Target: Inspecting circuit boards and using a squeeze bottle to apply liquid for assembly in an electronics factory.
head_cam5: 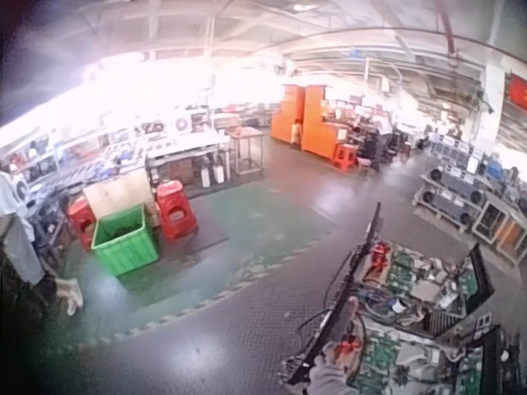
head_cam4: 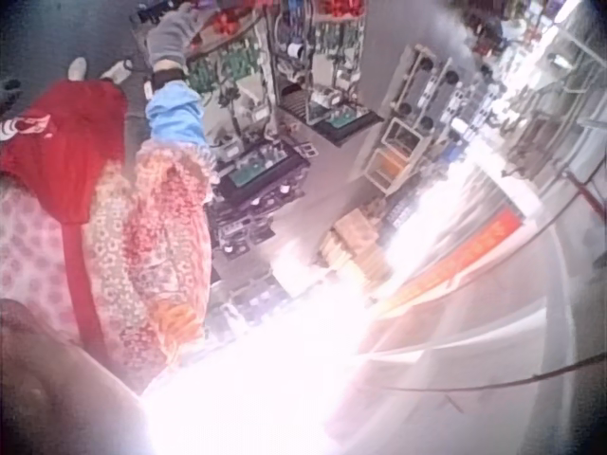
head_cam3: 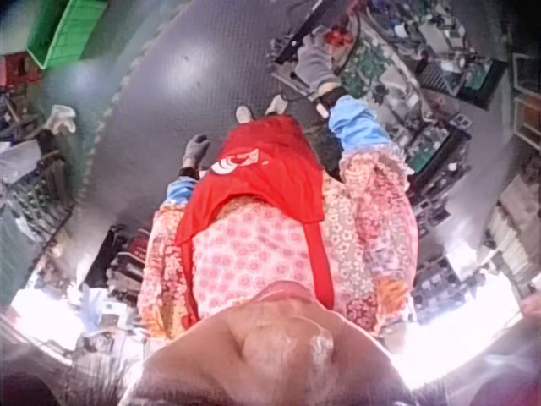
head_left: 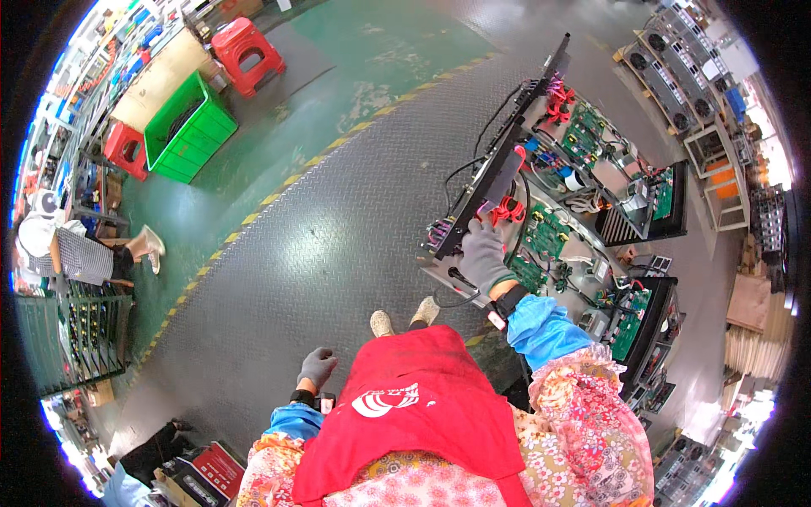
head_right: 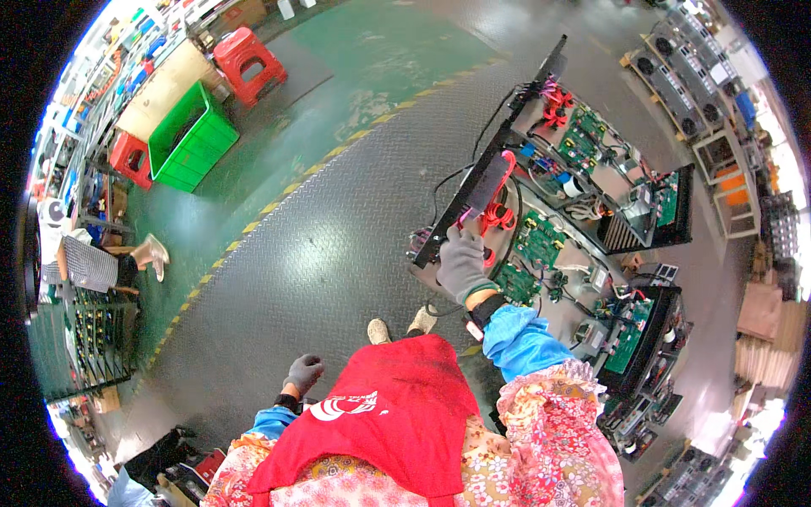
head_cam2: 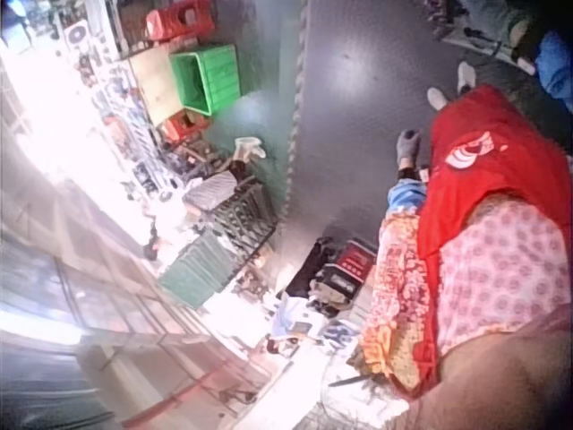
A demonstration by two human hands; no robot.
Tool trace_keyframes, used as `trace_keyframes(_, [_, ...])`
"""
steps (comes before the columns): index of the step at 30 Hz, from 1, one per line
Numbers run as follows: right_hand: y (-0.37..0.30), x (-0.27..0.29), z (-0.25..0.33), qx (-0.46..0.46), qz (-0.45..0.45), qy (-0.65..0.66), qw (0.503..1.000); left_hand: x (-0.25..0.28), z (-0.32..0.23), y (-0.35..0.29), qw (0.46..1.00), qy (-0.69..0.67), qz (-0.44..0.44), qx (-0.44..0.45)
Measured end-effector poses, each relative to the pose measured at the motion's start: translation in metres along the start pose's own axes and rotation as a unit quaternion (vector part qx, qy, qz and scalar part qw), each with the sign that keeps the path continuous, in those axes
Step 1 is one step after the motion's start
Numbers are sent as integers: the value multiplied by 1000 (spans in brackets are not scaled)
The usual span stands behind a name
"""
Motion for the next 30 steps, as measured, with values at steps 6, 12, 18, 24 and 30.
trace_keyframes(6, [3,-13,-2,-69,43,29,996,-7,45,9,996,-28,26,76])
trace_keyframes(12, [-5,-11,-11,-12,7,74,997,-9,44,24,1000,-18,1,-7])
trace_keyframes(18, [-4,-8,-40,-5,9,48,999,-5,15,12,999,-7,-15,-34])
trace_keyframes(24, [1,-9,-25,53,66,-30,996,-4,2,0,997,55,-33,-45])
trace_keyframes(30, [14,-24,-23,29,161,-76,984,-10,30,12,1000,8,-6,13])
Point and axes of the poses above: each hand's wrist, its own y-axis towards the middle knuckle, its own x-axis out of the back of the hand, z = x × y, the point moved 9 cm from there along y, towards the middle knuckle, and after that the axes turned 12 degrees about x, right-handed, at the moved point
